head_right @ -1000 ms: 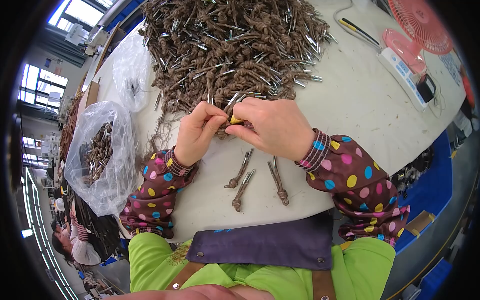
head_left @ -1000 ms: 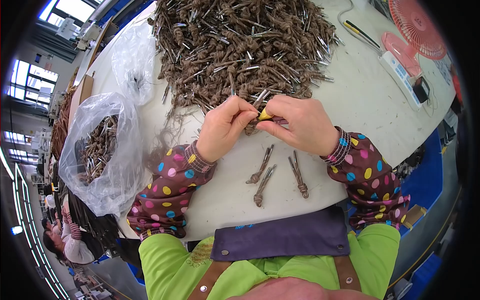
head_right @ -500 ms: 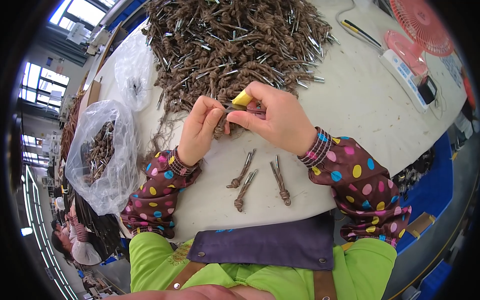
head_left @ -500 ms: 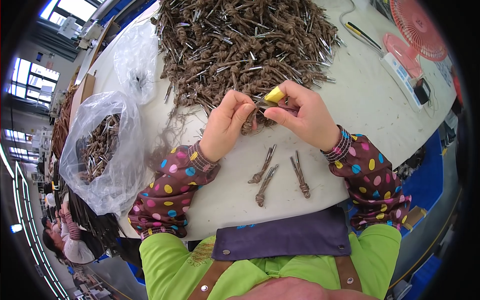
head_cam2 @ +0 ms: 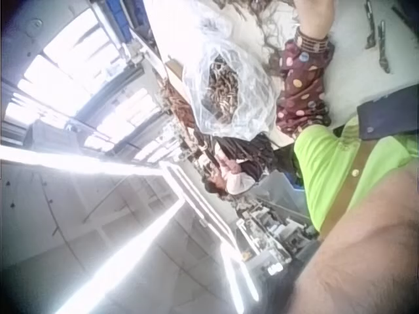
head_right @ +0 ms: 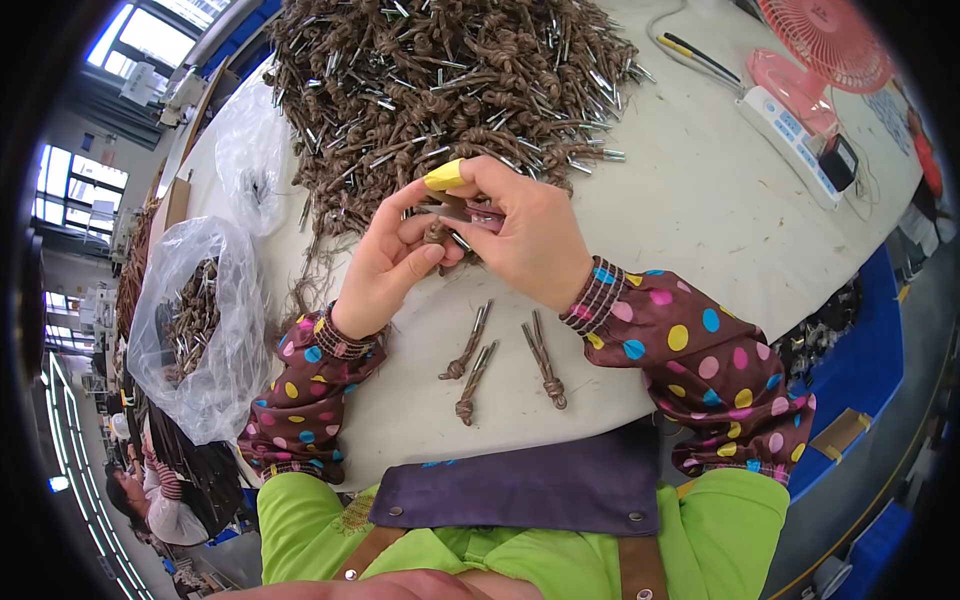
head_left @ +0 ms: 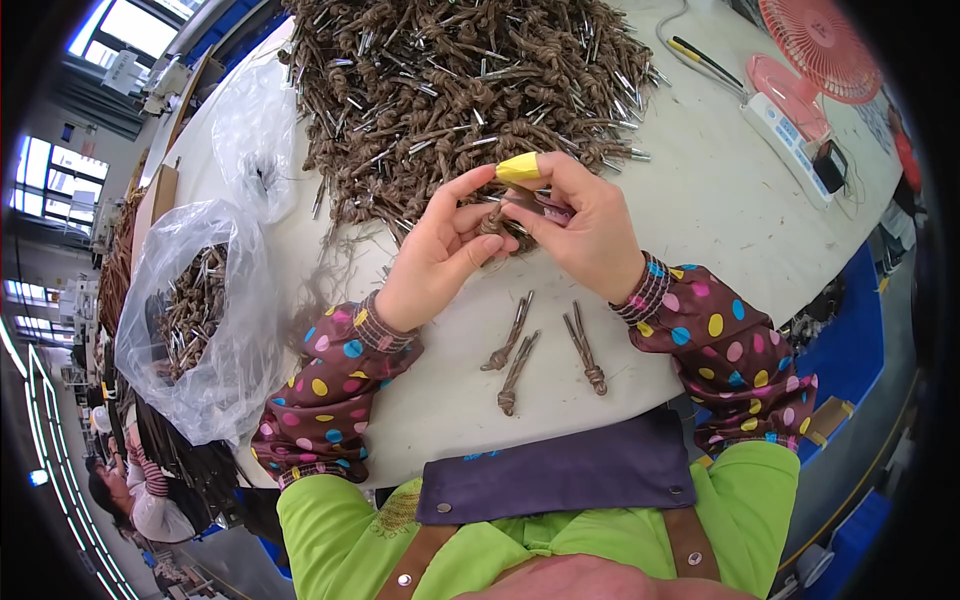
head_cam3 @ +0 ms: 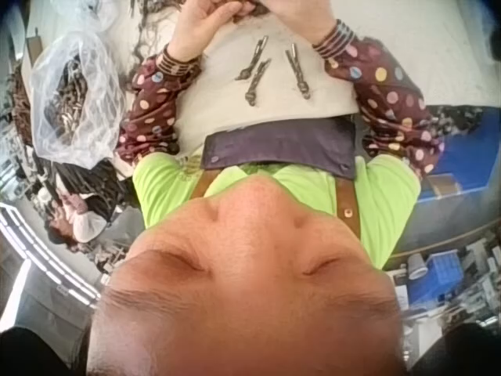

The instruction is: The person is assembling small mechanical or industrial components by sliding metal pins through fibrous or leather-like loops.

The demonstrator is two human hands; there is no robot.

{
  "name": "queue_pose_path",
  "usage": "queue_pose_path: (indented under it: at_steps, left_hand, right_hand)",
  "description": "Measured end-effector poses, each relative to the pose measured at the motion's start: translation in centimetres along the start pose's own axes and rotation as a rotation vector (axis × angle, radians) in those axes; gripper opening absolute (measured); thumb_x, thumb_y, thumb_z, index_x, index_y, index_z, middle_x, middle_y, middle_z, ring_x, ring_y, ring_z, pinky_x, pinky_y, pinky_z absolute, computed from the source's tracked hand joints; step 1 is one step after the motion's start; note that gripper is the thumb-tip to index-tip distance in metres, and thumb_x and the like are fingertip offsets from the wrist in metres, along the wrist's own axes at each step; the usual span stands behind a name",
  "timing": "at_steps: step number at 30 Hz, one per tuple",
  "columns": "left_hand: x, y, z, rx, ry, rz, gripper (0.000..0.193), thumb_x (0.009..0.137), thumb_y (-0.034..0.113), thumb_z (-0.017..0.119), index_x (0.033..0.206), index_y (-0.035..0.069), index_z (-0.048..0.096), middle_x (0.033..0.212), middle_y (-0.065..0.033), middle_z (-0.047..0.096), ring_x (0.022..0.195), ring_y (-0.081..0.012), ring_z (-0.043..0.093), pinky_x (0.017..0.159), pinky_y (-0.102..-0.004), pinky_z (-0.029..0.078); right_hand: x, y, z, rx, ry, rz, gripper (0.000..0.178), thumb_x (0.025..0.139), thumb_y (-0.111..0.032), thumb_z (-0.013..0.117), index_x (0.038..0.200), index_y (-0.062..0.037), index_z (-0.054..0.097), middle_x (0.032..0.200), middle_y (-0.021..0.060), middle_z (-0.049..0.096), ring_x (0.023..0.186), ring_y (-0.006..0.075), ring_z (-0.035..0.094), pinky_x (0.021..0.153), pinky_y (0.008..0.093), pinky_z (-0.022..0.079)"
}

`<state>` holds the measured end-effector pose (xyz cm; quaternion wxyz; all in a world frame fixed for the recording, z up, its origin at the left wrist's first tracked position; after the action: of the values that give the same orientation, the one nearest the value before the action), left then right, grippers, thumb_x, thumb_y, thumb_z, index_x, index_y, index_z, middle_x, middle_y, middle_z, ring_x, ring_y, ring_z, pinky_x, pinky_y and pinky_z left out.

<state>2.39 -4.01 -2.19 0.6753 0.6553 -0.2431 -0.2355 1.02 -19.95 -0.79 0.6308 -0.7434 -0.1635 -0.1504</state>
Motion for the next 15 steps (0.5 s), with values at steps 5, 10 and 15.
queue_pose_path:
  at_steps: [5, 10, 15]
  left_hand:
    - [0.1, 0.3, -0.6, -0.082, 0.086, 0.069, 0.057, 0.094, -0.001, 0.044, 0.143, 0.004, 0.015, 0.133, -0.0193, 0.046, 0.108, -0.0196, 0.058, 0.092, -0.0292, 0.048]
    - [-0.1, 0.7, -0.2, -0.128, 0.118, 0.103, 0.058, 0.094, -0.003, 0.045, 0.143, 0.003, 0.015, 0.135, -0.0206, 0.045, 0.109, -0.0213, 0.058, 0.092, -0.029, 0.048]
    - [-0.6, 0.4, 0.0, 0.305, 0.247, 0.195, 0.063, 0.086, -0.004, 0.057, 0.141, 0.004, 0.025, 0.117, -0.0152, 0.061, 0.094, -0.02, 0.066, 0.082, -0.0283, 0.053]
  right_hand:
    - [0.5, 1.1, -1.7, -0.047, 0.08, 0.102, 0.028, 0.079, -0.009, 0.07, 0.103, -0.0031, 0.058, 0.08, 0.0042, 0.064, 0.067, 0.0098, 0.057, 0.061, 0.022, 0.047]
    - [1.2, 3.1, -2.3, -0.184, 0.034, 0.208, 0.035, 0.079, -0.014, 0.073, 0.107, -0.0027, 0.055, 0.081, 0.0029, 0.063, 0.07, 0.0071, 0.055, 0.063, 0.0213, 0.045]
    - [1.1, 2.3, -1.9, 0.121, 0.045, 0.199, 0.045, 0.077, -0.014, 0.074, 0.114, -0.0008, 0.051, 0.091, 0.0038, 0.062, 0.076, 0.0059, 0.056, 0.065, 0.0208, 0.046]
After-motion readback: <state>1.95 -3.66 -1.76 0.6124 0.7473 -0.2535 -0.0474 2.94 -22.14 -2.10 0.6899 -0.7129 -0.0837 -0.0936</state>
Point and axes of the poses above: each hand's wrist, its own x-axis towards the middle knuckle, its own z-axis out of the palm, y = z × x, the point moved 4 cm from there along x, towards the middle knuckle
